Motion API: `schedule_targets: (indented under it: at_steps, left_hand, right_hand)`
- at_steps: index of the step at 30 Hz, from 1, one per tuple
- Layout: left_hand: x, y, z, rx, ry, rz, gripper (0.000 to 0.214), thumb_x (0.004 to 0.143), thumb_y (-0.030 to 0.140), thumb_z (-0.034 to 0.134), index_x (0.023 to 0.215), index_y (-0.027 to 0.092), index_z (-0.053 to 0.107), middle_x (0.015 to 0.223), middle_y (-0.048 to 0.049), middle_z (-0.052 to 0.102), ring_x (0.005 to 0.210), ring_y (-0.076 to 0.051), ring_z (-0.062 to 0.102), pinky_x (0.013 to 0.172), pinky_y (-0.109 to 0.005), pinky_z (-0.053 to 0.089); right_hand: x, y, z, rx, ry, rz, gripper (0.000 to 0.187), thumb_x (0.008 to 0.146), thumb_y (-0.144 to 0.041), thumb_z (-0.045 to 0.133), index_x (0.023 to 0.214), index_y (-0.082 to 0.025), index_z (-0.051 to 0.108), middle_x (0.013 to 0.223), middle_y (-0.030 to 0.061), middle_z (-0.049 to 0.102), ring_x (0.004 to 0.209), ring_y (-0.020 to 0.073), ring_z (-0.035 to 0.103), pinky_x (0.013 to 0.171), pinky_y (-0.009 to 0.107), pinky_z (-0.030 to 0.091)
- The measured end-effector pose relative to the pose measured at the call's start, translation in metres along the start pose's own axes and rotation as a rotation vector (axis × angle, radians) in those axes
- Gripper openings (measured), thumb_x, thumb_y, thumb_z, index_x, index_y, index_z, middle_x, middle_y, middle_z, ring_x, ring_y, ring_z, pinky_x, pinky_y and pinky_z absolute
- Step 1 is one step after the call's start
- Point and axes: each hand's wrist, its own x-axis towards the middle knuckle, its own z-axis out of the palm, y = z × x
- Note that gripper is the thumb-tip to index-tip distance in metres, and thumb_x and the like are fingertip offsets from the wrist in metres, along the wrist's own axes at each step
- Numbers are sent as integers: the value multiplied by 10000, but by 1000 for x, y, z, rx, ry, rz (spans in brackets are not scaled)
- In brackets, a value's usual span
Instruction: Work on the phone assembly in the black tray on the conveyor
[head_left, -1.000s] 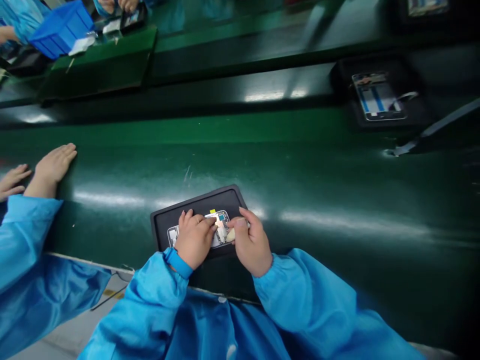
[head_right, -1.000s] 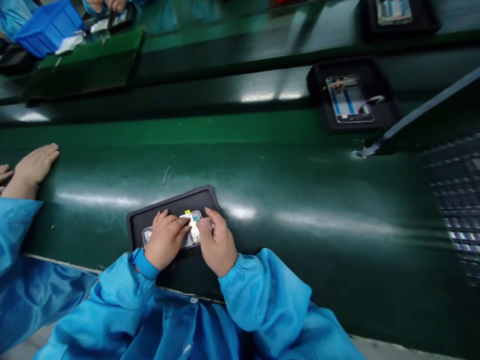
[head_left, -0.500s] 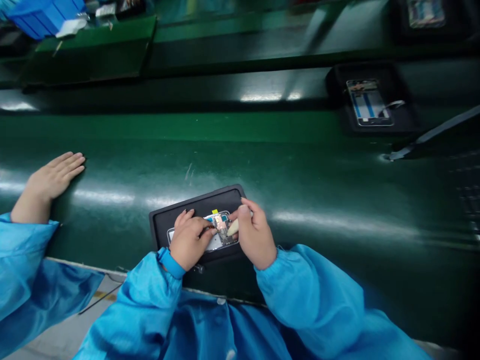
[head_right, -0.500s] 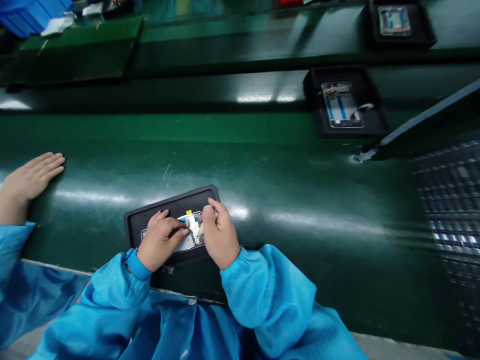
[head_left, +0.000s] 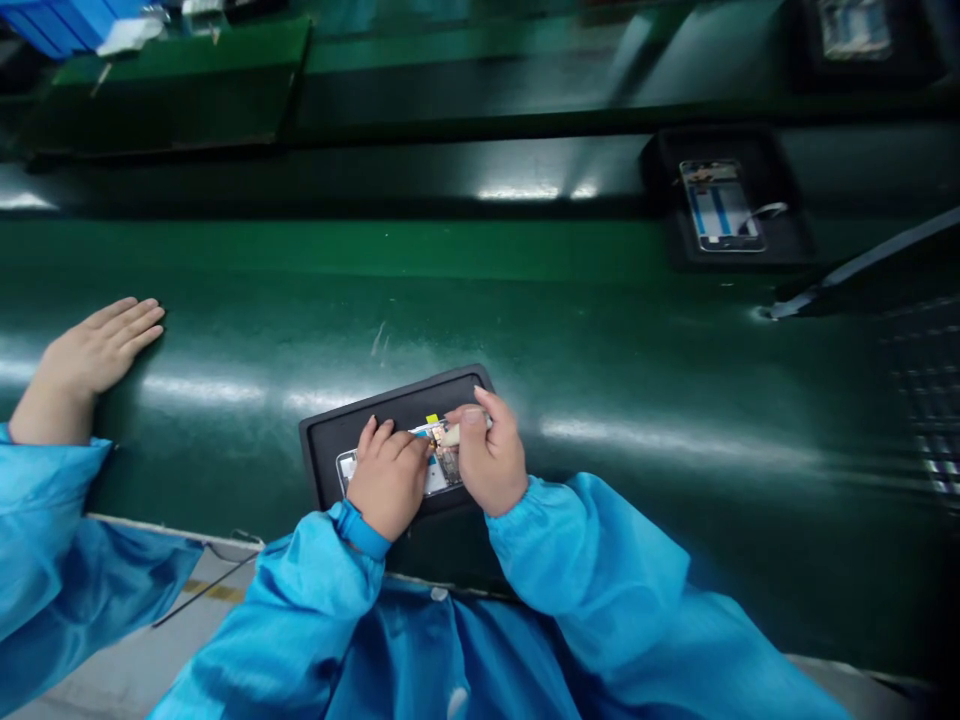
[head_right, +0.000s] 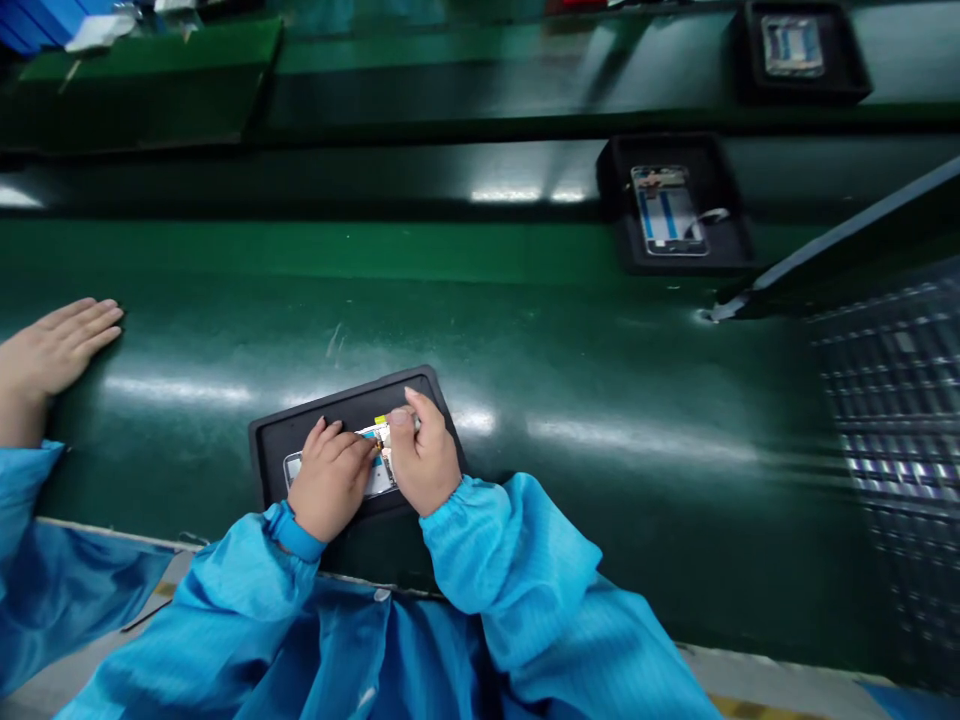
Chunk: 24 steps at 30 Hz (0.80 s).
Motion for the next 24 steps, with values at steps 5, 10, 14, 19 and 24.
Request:
schedule_targets:
  at_steps: [5, 10, 14, 19, 24]
  left_hand:
    - [-2, 3, 3, 76, 4, 47, 190, 827, 186, 444, 909, 143, 610, 849, -67, 602, 985, -268, 499, 976, -487, 297]
    - [-2, 4, 3, 96, -22, 44, 189, 827, 175, 426, 906, 150, 596, 840, -69, 585, 989, -266, 496, 975, -499, 290]
    - [-2, 4, 4, 100, -29, 38, 180, 822, 179, 435, 911, 158, 591, 846, -60, 589, 977, -261, 503, 972, -490, 298]
    - [-1, 5, 3, 98, -45, 45, 173, 808, 168, 457, 913, 157, 594, 848, -64, 593, 979, -269, 501, 969, -498, 299]
    - [-1, 6, 3, 111, -58, 43, 177, 786, 162, 486, 920, 159, 601, 862, -66, 597, 975, -284, 507, 957, -511, 309]
  right_hand:
    - [2, -1, 0, -47, -8, -16, 277, 890, -353, 383, 1096, -177, 434, 806, 42, 614, 705, 158, 594, 621, 287, 506]
    - [2, 1, 0, -77, -38, -64, 277, 896, -359, 367, 1095, -180, 437, 820, 47, 609, 741, 162, 592, 649, 297, 501]
    - [3, 1, -1, -77, -63, -85, 282, 895, -367, 364, 1090, -179, 441, 822, 49, 609, 747, 164, 591, 646, 298, 499]
    - [2, 1, -1, -82, -72, -83, 280, 896, -368, 365, 1089, -181, 444, 819, 48, 612, 752, 168, 592, 644, 296, 497]
    - [3, -2, -2, -110, -59, -126, 245, 893, -328, 380, 1075, -181, 453, 808, 42, 613, 742, 166, 593, 650, 296, 498]
